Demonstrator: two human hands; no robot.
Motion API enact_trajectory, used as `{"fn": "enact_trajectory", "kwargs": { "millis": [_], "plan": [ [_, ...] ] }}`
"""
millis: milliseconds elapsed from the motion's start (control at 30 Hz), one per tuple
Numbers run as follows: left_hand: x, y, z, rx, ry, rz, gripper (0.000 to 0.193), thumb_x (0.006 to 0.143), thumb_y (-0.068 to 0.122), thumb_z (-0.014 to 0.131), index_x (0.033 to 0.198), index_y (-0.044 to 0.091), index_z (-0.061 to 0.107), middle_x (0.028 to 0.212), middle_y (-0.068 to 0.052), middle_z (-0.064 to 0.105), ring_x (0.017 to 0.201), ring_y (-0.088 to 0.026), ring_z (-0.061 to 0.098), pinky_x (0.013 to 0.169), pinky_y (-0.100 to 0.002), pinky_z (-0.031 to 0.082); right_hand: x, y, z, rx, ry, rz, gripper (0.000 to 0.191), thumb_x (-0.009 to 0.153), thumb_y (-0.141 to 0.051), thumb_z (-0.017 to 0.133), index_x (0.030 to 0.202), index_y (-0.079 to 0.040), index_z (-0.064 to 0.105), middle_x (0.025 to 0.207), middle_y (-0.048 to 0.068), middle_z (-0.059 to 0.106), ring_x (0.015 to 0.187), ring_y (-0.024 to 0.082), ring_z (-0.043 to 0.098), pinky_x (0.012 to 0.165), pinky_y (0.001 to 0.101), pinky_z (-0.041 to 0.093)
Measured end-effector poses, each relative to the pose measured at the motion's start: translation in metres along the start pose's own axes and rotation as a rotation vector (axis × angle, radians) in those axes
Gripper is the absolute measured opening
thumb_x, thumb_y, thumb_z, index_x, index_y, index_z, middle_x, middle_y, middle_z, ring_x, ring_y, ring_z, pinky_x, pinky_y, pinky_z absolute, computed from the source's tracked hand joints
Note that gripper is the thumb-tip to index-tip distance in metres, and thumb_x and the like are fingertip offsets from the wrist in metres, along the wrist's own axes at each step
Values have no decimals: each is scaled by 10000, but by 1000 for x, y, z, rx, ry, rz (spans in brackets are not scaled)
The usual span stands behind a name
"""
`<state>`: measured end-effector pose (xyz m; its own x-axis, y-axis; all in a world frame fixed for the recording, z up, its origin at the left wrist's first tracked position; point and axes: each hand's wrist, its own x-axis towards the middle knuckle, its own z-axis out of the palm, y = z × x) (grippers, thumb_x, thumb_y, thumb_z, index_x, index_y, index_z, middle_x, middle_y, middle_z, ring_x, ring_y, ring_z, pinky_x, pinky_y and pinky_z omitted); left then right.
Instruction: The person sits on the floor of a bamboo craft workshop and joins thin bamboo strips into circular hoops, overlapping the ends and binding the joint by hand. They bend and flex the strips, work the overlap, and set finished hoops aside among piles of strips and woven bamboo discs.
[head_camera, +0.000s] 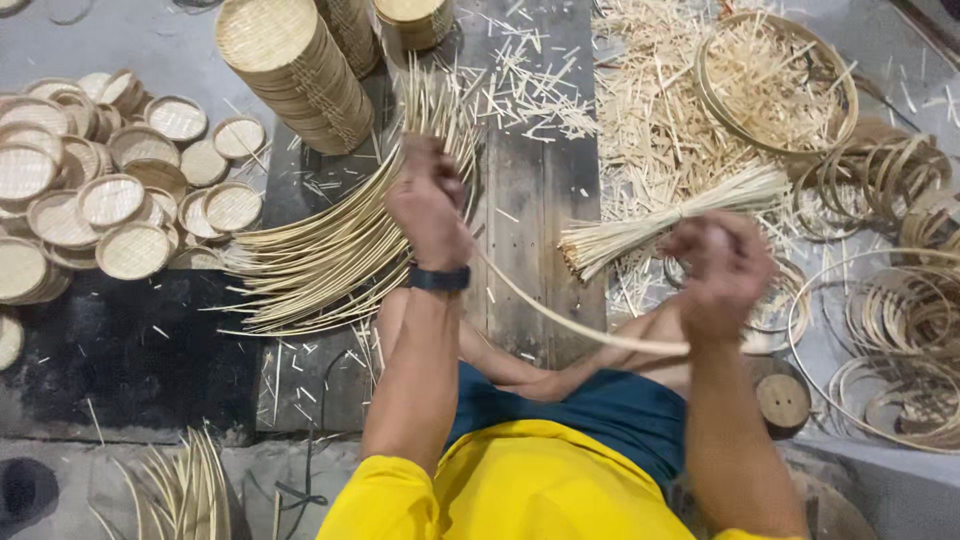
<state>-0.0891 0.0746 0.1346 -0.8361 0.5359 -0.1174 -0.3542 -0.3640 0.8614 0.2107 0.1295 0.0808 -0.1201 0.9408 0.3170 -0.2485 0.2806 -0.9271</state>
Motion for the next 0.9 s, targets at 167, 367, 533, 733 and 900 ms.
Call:
{"fn": "enact_trajectory", "kwargs": {
  "millis": [167,367,533,733,900],
  "plan": [
    [42,-13,-34,-130,245,-40,493,972,540,558,856,67,630,559,62,458,405,-58,372,336,-250,286,-37,11,-91,41,392,138,109,1120,-40,612,1020,2,620,779,41,527,576,96,460,477,246,341],
    [45,-37,-57,-441,118,-124,448,1013,511,558,953,68,596,606,55,451,463,-57,367,411,-226,293,-52,57,-104,63,710,617,133,1028,-203,578,958,-90,578,691,18,595,489,96,519,375,217,316],
    [32,-20,-55,-709,-115,-138,269,1029,332,589,1056,65,587,711,-4,534,547,-101,441,504,-255,380,-36,65,-108,-47,564,510,148,1045,-209,588,942,-105,568,629,-39,443,467,82,400,392,243,283],
    [5,56,-19,-523,-604,264,152,1078,195,663,1158,69,690,879,-87,705,675,-143,659,472,-246,502,-2,7,-73,22,256,319,282,1155,-234,533,950,-60,615,601,-47,338,485,86,337,436,283,272],
    [-53,83,6,199,-886,733,88,1070,138,721,1151,103,713,1009,-90,744,744,-107,709,543,-222,574,47,-77,-27,179,206,160,547,1088,-399,283,1149,-28,681,925,105,742,800,209,747,492,224,389]
  ]
}}
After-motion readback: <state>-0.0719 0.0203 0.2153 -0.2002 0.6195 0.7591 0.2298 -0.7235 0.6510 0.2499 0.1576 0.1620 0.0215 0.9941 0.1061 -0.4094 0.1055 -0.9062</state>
